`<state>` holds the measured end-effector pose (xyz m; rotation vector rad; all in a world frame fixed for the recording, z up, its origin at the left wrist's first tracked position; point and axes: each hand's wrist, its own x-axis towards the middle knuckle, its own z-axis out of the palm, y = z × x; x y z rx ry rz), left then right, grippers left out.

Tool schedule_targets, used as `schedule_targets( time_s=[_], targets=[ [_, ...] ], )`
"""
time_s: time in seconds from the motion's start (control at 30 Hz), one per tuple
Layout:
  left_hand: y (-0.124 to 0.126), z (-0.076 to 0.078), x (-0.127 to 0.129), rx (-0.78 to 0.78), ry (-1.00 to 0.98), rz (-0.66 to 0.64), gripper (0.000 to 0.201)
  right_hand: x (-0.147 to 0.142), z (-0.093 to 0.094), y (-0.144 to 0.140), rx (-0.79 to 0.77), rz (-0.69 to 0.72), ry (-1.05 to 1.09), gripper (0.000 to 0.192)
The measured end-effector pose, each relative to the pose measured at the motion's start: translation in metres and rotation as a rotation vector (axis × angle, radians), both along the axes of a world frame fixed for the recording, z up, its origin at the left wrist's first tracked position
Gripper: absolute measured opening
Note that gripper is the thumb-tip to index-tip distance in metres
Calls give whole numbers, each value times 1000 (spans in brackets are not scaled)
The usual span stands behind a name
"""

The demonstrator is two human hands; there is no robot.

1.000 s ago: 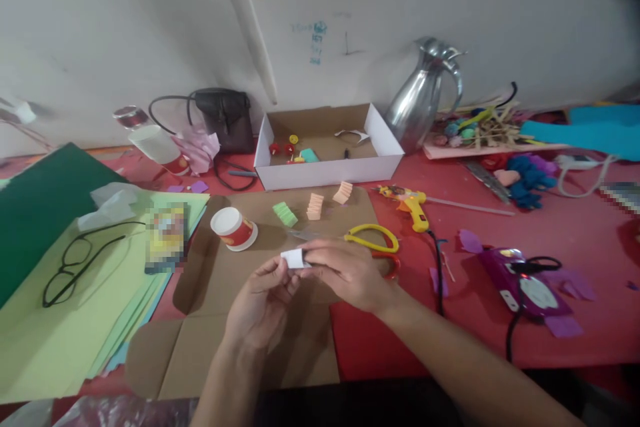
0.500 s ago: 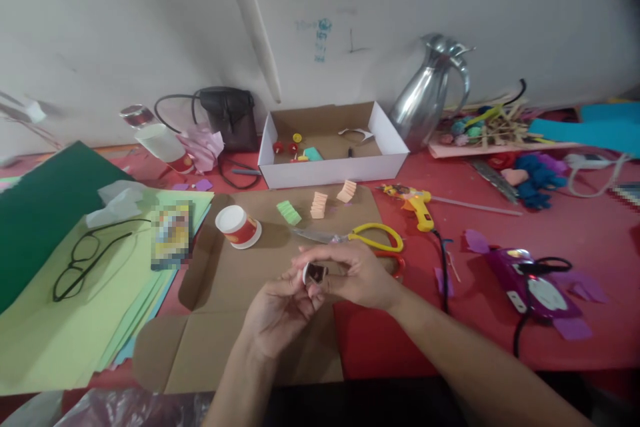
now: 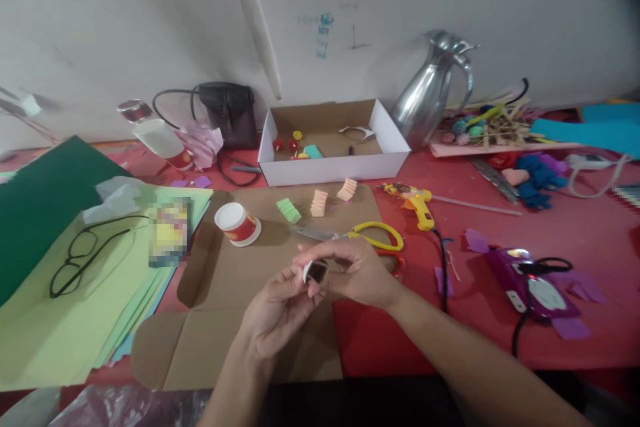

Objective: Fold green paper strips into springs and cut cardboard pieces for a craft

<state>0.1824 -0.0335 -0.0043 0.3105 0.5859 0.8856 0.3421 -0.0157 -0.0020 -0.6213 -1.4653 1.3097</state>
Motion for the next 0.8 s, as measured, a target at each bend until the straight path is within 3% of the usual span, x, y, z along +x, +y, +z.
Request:
schedule_targets(
  time_s=[0.23, 0.63, 0.8],
  targets=[
    [-3, -7, 7, 60, 27, 96, 12, -2, 1, -3, -24, -53, 6, 25],
    [-6, 7, 5, 0, 146, 74, 16, -5, -6, -7, 138, -115, -19, 20],
    [-8, 7, 12, -26, 165, 193, 15, -2, -2, -6, 74, -97, -111, 27]
  ],
)
